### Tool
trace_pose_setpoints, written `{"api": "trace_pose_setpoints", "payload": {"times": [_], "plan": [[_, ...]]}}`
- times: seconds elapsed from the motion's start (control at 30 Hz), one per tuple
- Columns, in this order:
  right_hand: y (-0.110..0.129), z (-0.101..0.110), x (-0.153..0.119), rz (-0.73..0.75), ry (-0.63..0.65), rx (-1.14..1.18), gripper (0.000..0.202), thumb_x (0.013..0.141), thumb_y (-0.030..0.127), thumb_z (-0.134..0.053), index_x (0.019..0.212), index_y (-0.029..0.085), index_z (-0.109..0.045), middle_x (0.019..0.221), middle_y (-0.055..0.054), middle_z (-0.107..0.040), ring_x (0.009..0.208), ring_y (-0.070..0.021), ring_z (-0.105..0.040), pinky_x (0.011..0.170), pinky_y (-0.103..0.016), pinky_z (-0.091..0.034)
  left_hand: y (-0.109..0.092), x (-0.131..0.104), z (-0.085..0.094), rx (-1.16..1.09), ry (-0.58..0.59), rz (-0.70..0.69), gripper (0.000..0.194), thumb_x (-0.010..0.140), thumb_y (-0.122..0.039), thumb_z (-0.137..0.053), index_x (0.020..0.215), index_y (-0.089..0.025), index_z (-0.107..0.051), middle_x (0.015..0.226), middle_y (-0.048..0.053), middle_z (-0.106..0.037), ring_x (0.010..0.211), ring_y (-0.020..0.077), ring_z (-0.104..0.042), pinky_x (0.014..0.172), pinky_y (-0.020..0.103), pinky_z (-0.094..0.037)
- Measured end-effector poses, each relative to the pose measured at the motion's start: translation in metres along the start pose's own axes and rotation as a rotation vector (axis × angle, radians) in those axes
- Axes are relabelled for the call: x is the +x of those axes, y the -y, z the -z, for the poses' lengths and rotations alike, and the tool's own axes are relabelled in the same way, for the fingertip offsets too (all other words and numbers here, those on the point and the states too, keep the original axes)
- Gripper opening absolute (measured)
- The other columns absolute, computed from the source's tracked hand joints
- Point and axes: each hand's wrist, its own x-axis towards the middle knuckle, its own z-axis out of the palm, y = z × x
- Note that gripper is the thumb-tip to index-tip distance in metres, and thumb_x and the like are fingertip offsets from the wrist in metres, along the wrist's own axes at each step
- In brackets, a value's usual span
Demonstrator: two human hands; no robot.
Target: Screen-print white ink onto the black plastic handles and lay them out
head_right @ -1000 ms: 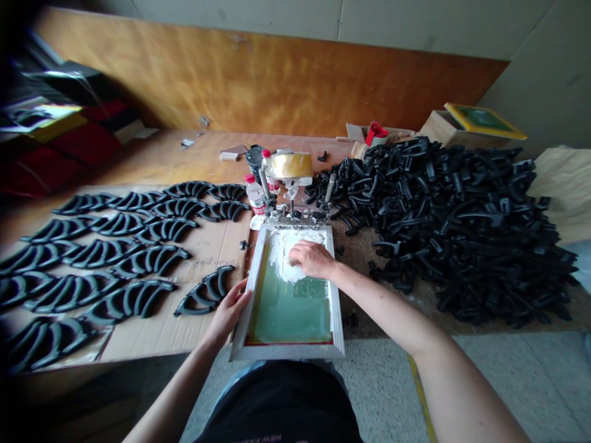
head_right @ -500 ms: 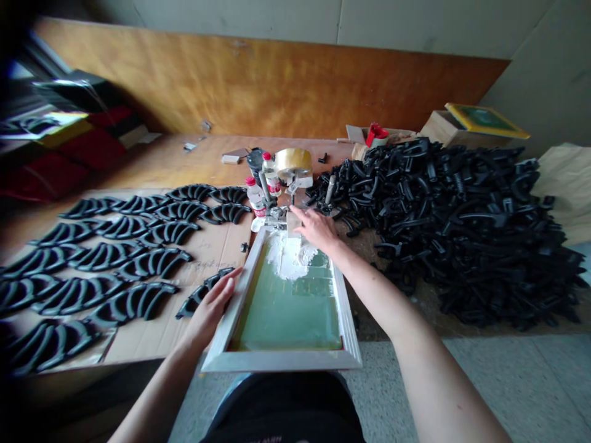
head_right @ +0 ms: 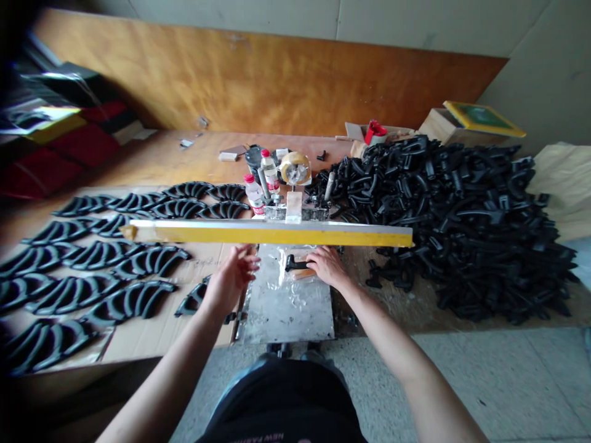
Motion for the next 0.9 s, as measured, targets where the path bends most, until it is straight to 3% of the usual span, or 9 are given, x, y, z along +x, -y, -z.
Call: {"api": "trace_pose_setpoints", "payload": {"times": [0.1, 0.2, 0.37, 0.47, 0.57, 0.67, 0.73, 0.8, 0.9], "plan": [[-0.001, 0.005, 0.001, 0.005, 0.079, -0.055, 0.016, 0.090, 0.028, -0.064, 0.105, 0.024, -0.069, 0.100, -0.005, -0.066, 0.092, -0.0184, -0.060, 0.085, -0.033, -0.046, 0.057, -0.026, 0.010, 0.113, 0.151, 0.362, 0.055, 0.080, -0.056, -0.066, 0.116, -0.014, -0.065, 0.099, 0.013, -0.073, 0.074, 0.0161, -0.066, 0.058, 0.023, -0.048], [0.003, 0.011, -0.004, 0.006, 0.079, -0.089, 0.022, 0.089, 0.028, -0.067, 0.110, 0.022, -0.066, 0.106, -0.005, -0.063, 0.093, -0.0173, -0.059, 0.085, -0.030, -0.045, 0.092, -0.046, 0.009, 0.138, 0.209, 0.498, 0.054, 0.081, -0.053, -0.066, 0.119, -0.014, -0.065, 0.109, 0.016, -0.072, 0.080, 0.0178, -0.068, 0.062, 0.025, -0.050], [0.068, 0.002, -0.026, 0.241, 0.033, -0.116, 0.016, 0.095, 0.030, -0.056, 0.103, 0.021, -0.067, 0.096, -0.005, -0.063, 0.090, -0.0182, -0.058, 0.078, -0.028, -0.045, 0.097, -0.052, -0.002, 0.004, 0.079, 0.487, 0.043, 0.091, -0.050, -0.053, 0.118, -0.018, -0.062, 0.111, 0.012, -0.072, 0.085, 0.0186, -0.070, 0.062, 0.026, -0.054], [0.088, -0.002, -0.042, 0.444, 0.062, -0.041, 0.022, 0.098, 0.031, -0.049, 0.113, 0.025, -0.065, 0.091, -0.002, -0.065, 0.085, -0.0166, -0.059, 0.076, -0.027, -0.045, 0.095, -0.050, 0.017, -0.035, -0.091, 0.419, 0.033, 0.093, -0.045, -0.051, 0.103, -0.016, -0.064, 0.089, 0.008, -0.074, 0.074, 0.0178, -0.071, 0.053, 0.023, -0.050], [0.046, 0.014, -0.062, 0.237, -0.053, 0.004, 0.025, 0.099, 0.025, -0.046, 0.115, 0.026, -0.065, 0.094, -0.002, -0.068, 0.087, -0.0167, -0.062, 0.078, -0.027, -0.047, 0.098, -0.052, 0.070, 0.002, -0.278, 0.329, 0.031, 0.094, -0.041, -0.048, 0.096, -0.015, -0.064, 0.086, 0.009, -0.074, 0.067, 0.0173, -0.070, 0.051, 0.023, -0.050], [-0.042, 0.038, -0.095, -0.236, -0.240, -0.123, 0.029, 0.092, 0.012, -0.043, 0.102, 0.023, -0.068, 0.101, -0.007, -0.068, 0.095, -0.0214, -0.062, 0.082, -0.032, -0.048, 0.102, -0.056, 0.136, 0.054, -0.545, 0.269, 0.037, 0.098, -0.038, -0.036, 0.091, -0.015, -0.063, 0.082, 0.009, -0.073, 0.066, 0.0172, -0.070, 0.052, 0.023, -0.051], [-0.102, 0.044, -0.122, -0.456, -0.249, -0.274, 0.027, 0.084, 0.010, -0.046, 0.092, 0.022, -0.068, 0.101, -0.009, -0.067, 0.096, -0.0250, -0.061, 0.081, -0.035, -0.048, 0.105, -0.057, 0.173, 0.145, -0.669, 0.273, 0.040, 0.098, -0.036, -0.030, 0.086, -0.016, -0.062, 0.077, 0.010, -0.072, 0.065, 0.0179, -0.070, 0.053, 0.024, -0.051], [-0.147, 0.040, -0.145, -0.515, -0.171, -0.368, 0.028, 0.077, 0.006, -0.048, 0.092, 0.021, -0.066, 0.101, -0.010, -0.067, 0.098, -0.0269, -0.060, 0.082, -0.037, -0.048, 0.108, -0.053, 0.199, 0.232, -0.721, 0.315, 0.042, 0.097, -0.037, -0.031, 0.079, -0.015, -0.061, 0.070, 0.011, -0.070, 0.060, 0.0195, -0.069, 0.051, 0.026, -0.050], [-0.180, 0.024, -0.162, -0.454, -0.084, -0.471, 0.029, 0.076, 0.008, -0.053, 0.098, 0.022, -0.063, 0.104, -0.012, -0.066, 0.100, -0.0290, -0.058, 0.085, -0.041, -0.046, 0.110, -0.039, 0.218, 0.283, -0.728, 0.368, 0.041, 0.092, -0.043, -0.044, 0.067, -0.015, -0.060, 0.057, 0.013, -0.065, 0.048, 0.0206, -0.062, 0.045, 0.028, -0.047]]}}
